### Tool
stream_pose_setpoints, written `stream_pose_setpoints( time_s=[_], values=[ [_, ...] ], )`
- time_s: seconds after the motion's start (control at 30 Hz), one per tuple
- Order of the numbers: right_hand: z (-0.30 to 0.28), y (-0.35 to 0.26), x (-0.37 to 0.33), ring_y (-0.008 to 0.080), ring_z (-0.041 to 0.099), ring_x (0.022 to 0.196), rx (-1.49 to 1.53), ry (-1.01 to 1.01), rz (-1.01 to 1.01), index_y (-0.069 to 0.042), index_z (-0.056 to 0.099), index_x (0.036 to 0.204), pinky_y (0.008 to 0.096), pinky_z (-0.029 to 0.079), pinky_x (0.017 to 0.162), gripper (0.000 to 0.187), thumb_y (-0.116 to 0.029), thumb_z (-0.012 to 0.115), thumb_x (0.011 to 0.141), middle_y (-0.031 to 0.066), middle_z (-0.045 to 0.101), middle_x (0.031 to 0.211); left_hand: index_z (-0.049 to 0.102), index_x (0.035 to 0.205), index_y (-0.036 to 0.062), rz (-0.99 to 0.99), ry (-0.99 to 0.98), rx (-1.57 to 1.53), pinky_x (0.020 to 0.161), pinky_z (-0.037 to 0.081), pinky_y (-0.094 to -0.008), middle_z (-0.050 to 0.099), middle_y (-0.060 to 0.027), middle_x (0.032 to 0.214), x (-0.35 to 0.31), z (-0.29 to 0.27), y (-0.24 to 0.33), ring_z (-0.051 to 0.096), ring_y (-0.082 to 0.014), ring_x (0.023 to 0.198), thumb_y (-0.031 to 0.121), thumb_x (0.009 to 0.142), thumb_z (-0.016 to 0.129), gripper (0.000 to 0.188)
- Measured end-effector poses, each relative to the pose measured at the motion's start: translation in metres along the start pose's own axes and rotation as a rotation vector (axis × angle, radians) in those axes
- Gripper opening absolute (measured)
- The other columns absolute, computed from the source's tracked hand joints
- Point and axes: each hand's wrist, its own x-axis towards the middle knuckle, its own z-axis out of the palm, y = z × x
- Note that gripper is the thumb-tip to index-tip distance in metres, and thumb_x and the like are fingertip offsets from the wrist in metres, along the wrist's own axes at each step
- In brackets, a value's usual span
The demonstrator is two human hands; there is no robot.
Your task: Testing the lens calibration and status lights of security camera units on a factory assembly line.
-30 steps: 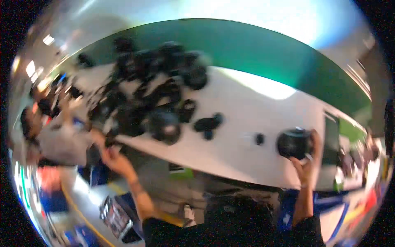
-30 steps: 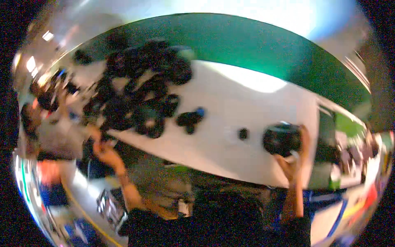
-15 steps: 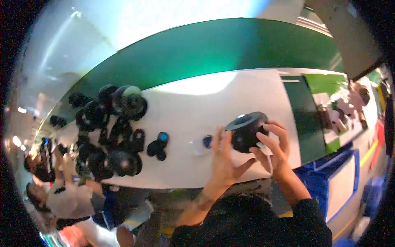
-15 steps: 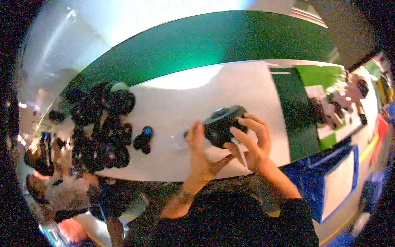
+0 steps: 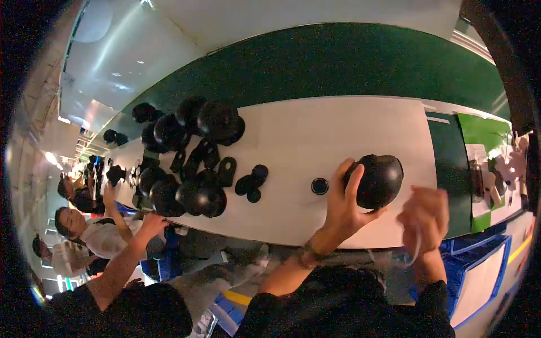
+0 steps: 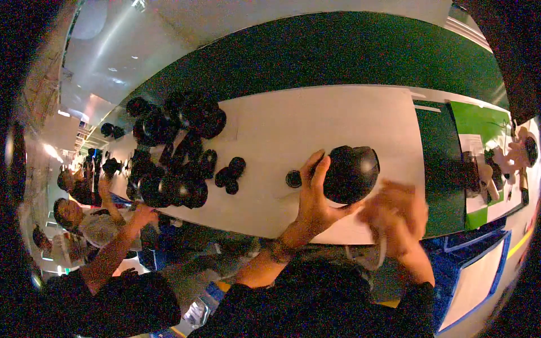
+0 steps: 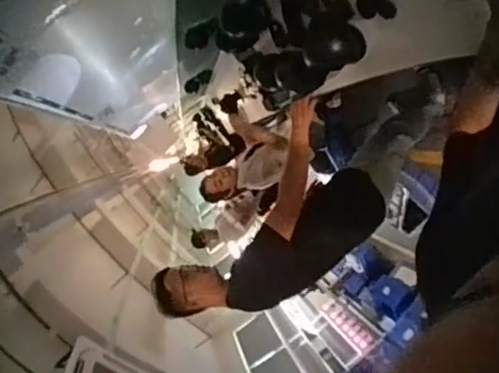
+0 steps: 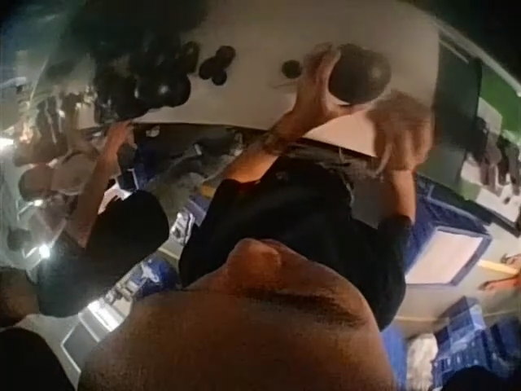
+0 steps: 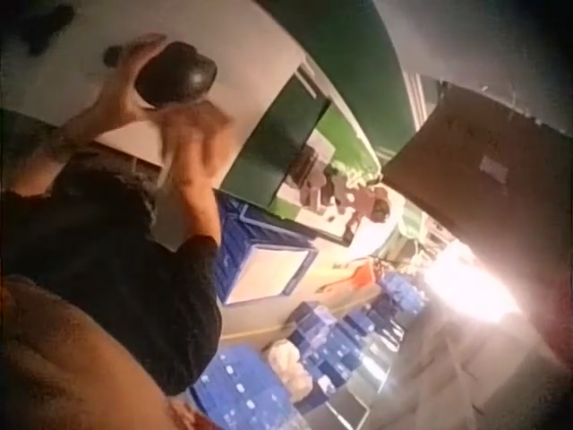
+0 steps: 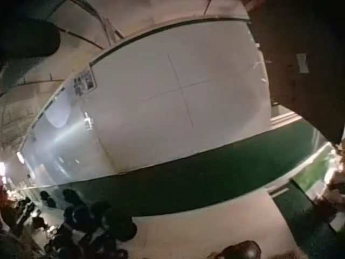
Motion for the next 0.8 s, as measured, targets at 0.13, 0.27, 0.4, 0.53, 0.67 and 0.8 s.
stream_pose_setpoints(
  time_s=[0.13,0.27,0.4,0.53,0.67,0.8],
  values=[
    [0.003,0.031,-0.001,0.0179,0.061,0.071,-0.104,0.287,0.520,0.000,0.071,0.102,0.0255,0.051,0.064,0.016,0.000,0.070,0.086,0.0073,0.069,0.087,0.029,0.149,0.0022,-0.147,-0.144,0.019,0.111,0.035,-0.0537,0.034,-0.0284,0.148,-0.005,-0.004,0.004,0.038,-0.0485,0.133,0.034,0.060,0.094,0.115],
    [0.006,0.069,-0.017,0.0097,0.054,0.065,0.365,0.275,0.844,0.004,0.067,0.115,0.0251,0.043,0.059,0.025,-0.014,0.056,0.100,0.0052,0.061,0.075,0.022,0.150,-0.0063,-0.199,-0.045,-0.105,0.109,0.039,-0.0513,0.032,-0.0297,0.149,-0.017,-0.010,0.000,0.039,-0.0471,0.134,0.028,0.063,0.094,0.117],
    [0.020,0.076,-0.014,0.0142,0.058,0.066,0.596,0.306,1.041,0.004,0.060,0.125,0.0276,0.048,0.063,0.036,-0.022,0.051,0.103,0.0097,0.064,0.076,0.031,0.146,-0.0046,-0.155,0.070,-0.107,0.088,0.054,-0.0394,0.045,-0.0256,0.138,-0.041,-0.030,-0.001,0.051,-0.0360,0.121,0.019,0.076,0.087,0.093],
    [0.029,0.075,-0.005,0.0112,0.055,0.071,0.369,0.014,0.933,0.005,0.063,0.123,0.0258,0.048,0.067,0.033,-0.019,0.053,0.102,0.0049,0.062,0.078,0.049,0.131,-0.0029,-0.224,0.041,-0.066,0.078,0.053,-0.0359,0.058,-0.0176,0.121,-0.065,-0.053,0.002,0.059,-0.0272,0.095,0.009,0.083,0.078,0.057],
    [0.034,0.115,-0.039,0.0086,0.049,0.068,0.554,0.045,1.057,-0.002,0.065,0.123,0.0248,0.043,0.064,0.035,-0.026,0.050,0.104,-0.0023,0.052,0.075,0.056,0.123,-0.0012,-0.272,-0.037,-0.107,0.079,0.053,-0.0382,0.064,-0.0167,0.111,-0.069,-0.064,0.003,0.063,-0.0309,0.094,0.007,0.083,0.076,0.045],
    [0.042,0.100,-0.016,0.0078,0.047,0.071,0.361,-0.075,0.871,-0.002,0.064,0.119,0.0245,0.041,0.065,0.032,-0.028,0.050,0.105,-0.0017,0.049,0.076,0.062,0.110,-0.0004,-0.234,0.095,0.152,0.081,0.052,-0.0409,0.065,-0.0162,0.105,-0.072,-0.107,-0.010,0.063,-0.0359,0.094,0.003,0.083,0.073,0.029]
  ],
)
